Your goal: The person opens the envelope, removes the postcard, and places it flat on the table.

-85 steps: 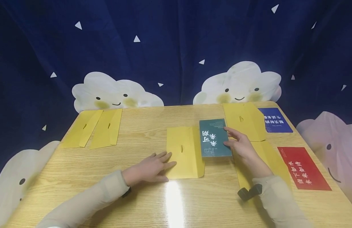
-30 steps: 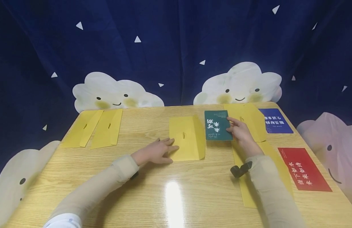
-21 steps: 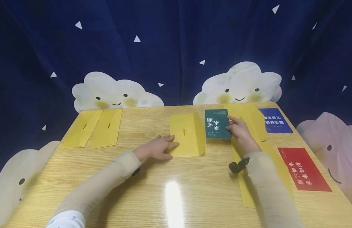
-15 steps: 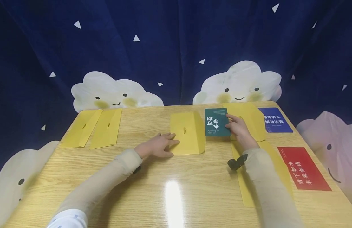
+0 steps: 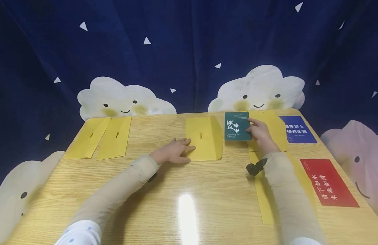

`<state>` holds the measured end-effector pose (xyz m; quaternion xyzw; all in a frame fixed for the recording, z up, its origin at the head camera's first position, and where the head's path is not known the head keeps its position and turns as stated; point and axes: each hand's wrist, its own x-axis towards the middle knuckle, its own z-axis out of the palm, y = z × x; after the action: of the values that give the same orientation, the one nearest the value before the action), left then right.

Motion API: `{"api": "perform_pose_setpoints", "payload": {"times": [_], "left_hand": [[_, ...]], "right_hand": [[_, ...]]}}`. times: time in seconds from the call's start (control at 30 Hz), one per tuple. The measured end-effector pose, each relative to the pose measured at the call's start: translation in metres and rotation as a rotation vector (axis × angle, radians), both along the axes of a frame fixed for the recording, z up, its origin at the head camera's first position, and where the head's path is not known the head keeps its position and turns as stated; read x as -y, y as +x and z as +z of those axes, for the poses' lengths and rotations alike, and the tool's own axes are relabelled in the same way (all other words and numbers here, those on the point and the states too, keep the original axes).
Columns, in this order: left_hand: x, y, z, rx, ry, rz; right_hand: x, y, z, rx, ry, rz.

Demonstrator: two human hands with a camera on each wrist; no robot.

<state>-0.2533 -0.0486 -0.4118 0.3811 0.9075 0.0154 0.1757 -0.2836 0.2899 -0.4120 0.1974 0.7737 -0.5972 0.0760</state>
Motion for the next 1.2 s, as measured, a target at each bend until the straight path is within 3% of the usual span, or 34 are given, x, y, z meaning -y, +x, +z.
{"api": "perform_pose_setpoints", "payload": {"times": [0.2, 0.43, 0.73, 1.2], "left_hand": [[-0.005, -0.008, 0.000, 0.010, -0.007, 0.021], [-0.011, -0.017, 0.000, 0.026, -0.014, 0.062], [-0.018, -0.025, -0.002, 0.036, -0.010, 0.104], [-0.019, -0.029, -0.006, 0.037, -0.013, 0.109]], "right_hand": [[-0.003, -0.008, -0.005, 0.007, 0.020, -0.008], [0.006, -0.011, -0.003, -0.018, 0.054, 0.048], [0.009, -0.022, -0.013, -0.062, 0.121, 0.098], [0.014, -0.016, -0.010, -0.089, 0.302, 0.100]]}}
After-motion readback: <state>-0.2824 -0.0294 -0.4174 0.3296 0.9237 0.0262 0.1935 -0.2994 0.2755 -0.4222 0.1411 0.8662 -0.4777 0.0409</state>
